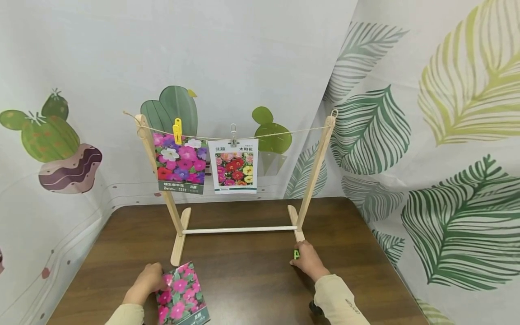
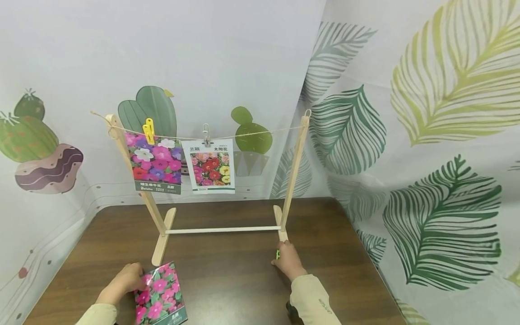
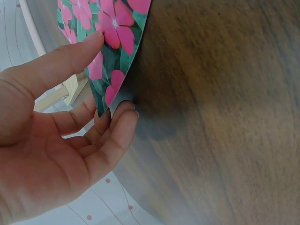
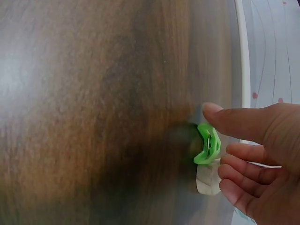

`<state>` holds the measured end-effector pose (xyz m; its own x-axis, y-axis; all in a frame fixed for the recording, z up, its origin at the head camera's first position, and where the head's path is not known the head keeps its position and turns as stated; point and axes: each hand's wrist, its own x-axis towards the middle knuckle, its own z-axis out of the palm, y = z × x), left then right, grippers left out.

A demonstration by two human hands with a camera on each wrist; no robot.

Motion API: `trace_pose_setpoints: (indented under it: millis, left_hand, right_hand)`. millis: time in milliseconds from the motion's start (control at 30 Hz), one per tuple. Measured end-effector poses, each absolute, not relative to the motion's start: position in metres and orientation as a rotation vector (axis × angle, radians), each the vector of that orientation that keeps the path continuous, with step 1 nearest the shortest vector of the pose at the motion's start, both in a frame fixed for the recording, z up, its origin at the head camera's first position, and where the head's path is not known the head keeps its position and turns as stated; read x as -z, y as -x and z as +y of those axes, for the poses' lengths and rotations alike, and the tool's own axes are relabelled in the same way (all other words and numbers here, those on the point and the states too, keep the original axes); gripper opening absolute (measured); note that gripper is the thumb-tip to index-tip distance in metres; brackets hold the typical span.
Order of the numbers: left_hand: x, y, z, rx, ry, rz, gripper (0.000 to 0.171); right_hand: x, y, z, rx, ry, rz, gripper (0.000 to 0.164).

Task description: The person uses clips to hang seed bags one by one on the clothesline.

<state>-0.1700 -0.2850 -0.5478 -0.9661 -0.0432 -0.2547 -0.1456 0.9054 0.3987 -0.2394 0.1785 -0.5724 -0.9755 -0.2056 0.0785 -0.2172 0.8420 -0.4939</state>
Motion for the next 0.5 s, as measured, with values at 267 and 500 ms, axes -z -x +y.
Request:
trace_pose_setpoints:
  millis: [267,500]
  left_hand:
    - [0.5456,0.1693,-0.2851,-0.637,0.146,2.815,0.038]
    - [0.5468,0.1686,-0.2854,-0.665,0.118,2.841,0.035]
  right_hand:
    - [0.5728,0.2382,0.1812,-0.762,-0.380,-2.979,0.037]
    - [0.5745,0.2374,0.1833,-0.798,-0.410,-2.976,0.037]
